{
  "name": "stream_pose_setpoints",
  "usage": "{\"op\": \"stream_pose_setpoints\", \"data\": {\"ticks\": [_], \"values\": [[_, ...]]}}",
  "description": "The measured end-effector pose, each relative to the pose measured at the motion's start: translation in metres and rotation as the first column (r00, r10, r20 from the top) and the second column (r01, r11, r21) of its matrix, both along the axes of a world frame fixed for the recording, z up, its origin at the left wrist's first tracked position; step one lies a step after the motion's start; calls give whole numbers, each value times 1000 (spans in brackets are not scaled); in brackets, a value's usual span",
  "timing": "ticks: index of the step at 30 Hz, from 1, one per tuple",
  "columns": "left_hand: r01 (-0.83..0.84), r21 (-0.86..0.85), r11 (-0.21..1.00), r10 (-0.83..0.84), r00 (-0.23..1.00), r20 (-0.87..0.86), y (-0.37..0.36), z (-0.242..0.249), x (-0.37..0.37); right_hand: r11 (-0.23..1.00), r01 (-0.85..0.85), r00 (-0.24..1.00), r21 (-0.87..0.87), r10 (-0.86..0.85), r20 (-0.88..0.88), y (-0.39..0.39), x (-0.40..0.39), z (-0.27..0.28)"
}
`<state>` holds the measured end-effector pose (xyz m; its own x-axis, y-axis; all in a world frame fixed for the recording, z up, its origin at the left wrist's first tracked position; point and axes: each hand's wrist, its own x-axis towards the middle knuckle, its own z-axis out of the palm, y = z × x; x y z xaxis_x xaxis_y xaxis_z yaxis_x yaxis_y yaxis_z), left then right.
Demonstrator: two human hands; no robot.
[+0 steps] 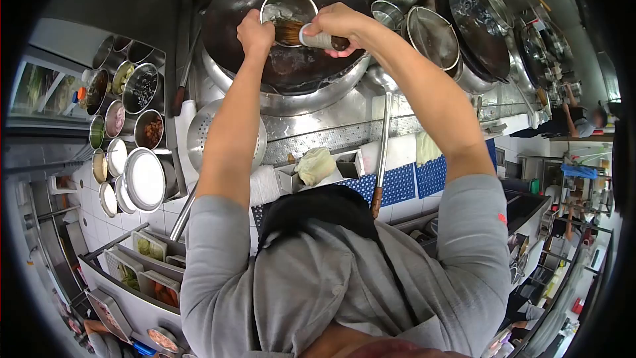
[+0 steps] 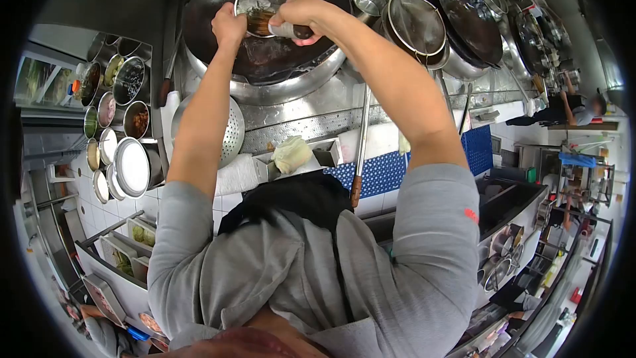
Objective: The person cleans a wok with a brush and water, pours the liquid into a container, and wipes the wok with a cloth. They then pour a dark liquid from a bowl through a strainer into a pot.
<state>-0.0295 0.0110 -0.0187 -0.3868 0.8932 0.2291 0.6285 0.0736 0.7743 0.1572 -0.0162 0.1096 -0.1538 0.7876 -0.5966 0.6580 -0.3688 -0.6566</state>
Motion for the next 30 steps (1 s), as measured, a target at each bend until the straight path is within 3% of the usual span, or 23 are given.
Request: {"op": "stream_pose_setpoints", "data": {"ticks": [2,5,7,9,10,13,15,17,19,22,25,26,29,30], "values": [[50,22,998,-49,997,-57,4,2,-2,997,40,997,-60,-44,-70,0,5,-12],[111,-12,994,-112,981,-158,13,9,-9,918,-277,948,285,212,239,-11,21,-12],[151,-31,988,-154,969,-193,16,10,-10,698,-621,707,356,303,639,-18,23,3],[164,-31,986,-167,962,-216,22,10,-7,370,-902,333,221,272,903,-4,28,-4],[144,-31,989,-147,965,-216,23,9,-5,319,-920,303,229,208,930,0,27,-8],[190,-4,982,-189,975,-117,18,10,-4,348,-886,398,305,235,887,-3,31,-6],[156,56,986,-141,966,-216,22,0,0,513,-751,602,417,272,751,1,28,-19],[146,24,989,-135,957,-258,29,-5,10,867,-431,830,251,272,487,-9,6,1],[166,59,984,-148,961,-234,32,-2,11,895,-321,912,311,204,356,-7,9,-14],[-90,-5,996,90,996,-4,10,-4,23,895,-329,864,302,156,479,-22,9,-8],[5,-106,994,-11,998,-61,3,-3,21,897,-327,900,298,200,387,-24,9,-11],[77,-49,996,-82,990,-113,14,-1,12,903,-334,894,270,213,394,-29,8,-6],[307,-96,947,-314,819,-480,49,8,-20,576,-708,650,408,307,695,-27,30,-20],[264,-72,962,-270,870,-413,43,10,-17,561,-722,625,405,277,730,-28,29,-19]]}}
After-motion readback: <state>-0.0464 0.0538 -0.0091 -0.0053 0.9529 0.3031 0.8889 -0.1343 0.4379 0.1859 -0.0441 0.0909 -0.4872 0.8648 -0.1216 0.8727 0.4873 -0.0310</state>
